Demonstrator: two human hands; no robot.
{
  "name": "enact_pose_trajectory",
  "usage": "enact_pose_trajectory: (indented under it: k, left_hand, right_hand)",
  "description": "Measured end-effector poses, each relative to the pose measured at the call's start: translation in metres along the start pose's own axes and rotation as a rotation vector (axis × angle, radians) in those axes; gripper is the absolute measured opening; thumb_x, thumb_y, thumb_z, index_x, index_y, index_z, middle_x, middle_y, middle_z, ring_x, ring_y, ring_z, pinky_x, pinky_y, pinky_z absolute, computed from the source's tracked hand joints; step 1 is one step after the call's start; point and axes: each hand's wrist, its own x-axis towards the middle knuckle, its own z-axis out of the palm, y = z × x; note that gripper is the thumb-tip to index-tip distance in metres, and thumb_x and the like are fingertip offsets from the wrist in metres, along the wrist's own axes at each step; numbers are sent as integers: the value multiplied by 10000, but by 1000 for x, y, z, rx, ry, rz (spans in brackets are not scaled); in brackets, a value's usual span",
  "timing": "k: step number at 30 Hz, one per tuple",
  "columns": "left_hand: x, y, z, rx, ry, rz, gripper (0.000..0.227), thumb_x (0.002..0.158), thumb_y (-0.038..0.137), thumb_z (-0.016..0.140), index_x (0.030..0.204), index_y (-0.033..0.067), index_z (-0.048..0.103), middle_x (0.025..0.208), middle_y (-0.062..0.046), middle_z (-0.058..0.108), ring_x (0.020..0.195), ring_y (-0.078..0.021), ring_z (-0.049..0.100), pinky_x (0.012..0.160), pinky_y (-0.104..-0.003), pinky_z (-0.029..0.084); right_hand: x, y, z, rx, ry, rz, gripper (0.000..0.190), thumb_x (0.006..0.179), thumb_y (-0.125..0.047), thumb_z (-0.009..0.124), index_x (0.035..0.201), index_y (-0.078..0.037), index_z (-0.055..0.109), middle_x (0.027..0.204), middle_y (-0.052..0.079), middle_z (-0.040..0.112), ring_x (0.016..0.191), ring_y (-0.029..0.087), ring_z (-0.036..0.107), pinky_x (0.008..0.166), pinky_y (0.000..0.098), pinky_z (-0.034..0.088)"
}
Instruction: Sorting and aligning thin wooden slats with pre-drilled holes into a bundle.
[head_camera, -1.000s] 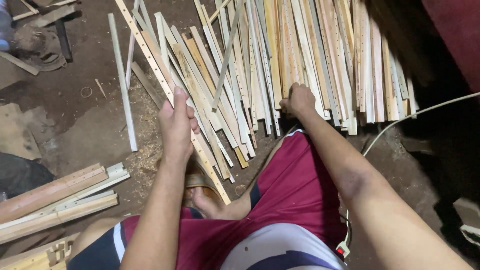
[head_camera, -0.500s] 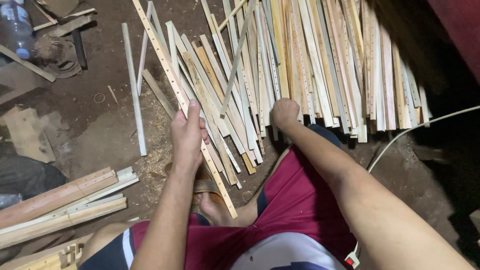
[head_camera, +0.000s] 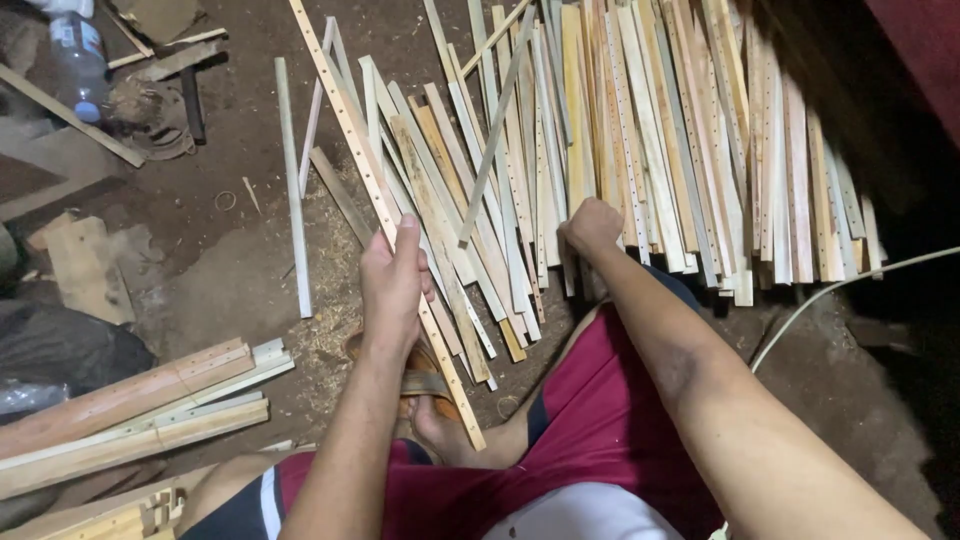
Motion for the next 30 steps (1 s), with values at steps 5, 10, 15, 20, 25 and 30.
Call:
enact_pose_trajectory:
  k: [5,10,15,20,25,30]
  left_hand:
    - [11,-14,2,5,-1,-5,304,1028,331,606,931,52,536,615,-40,486,368,-116,462,304,-264,427]
    - [14,-17,13,28,-39,-9,301,1031,335,596,933,58,535,622,-39,485,373,-120,471,306,-271,430]
    - [16,-27,22,90,-61,-25,289,1037,319,587,977,38,557,620,-23,497,383,-104,473,321,-265,432]
    - [10,-28,23,139,-63,-18,380,1052,351,570,1126,-20,539,621,-10,499,387,-98,468,329,-264,431]
    - [9,-39,24,159,-79,-15,371,1081,411,497,1061,41,500,636,-9,475,393,-96,464,317,-246,404]
    - [-2,-31,23,157,-61,4,365,1089,402,495,1055,39,495,630,-43,471,372,-120,458,316,-269,410]
  right_hand:
    - [-62,-17,-65,902,-459,186,426,847,-192,740,1128,118,655,1028,229,650,1040,386,666,905,507,578]
    - [-98,-9,-109,1541,-779,215,194,887,-171,669,1013,-48,589,990,52,666,913,163,742,873,341,636]
    - [-95,15,-35,1192,-352,298,324,811,-87,666,1064,76,547,656,206,663,534,272,717,485,419,646]
    - [-122,2,-45,757,-246,174,447,969,-455,483,1011,-43,650,666,160,703,624,300,720,600,461,581]
    - [-142,-20,-77,580,-307,143,598,1005,-500,389,1332,-50,608,1219,277,692,1228,439,631,1039,584,510]
    - [-59,58,-76,461,37,21,291,964,-266,582,1161,-147,758,1043,152,759,1074,391,706,936,552,564]
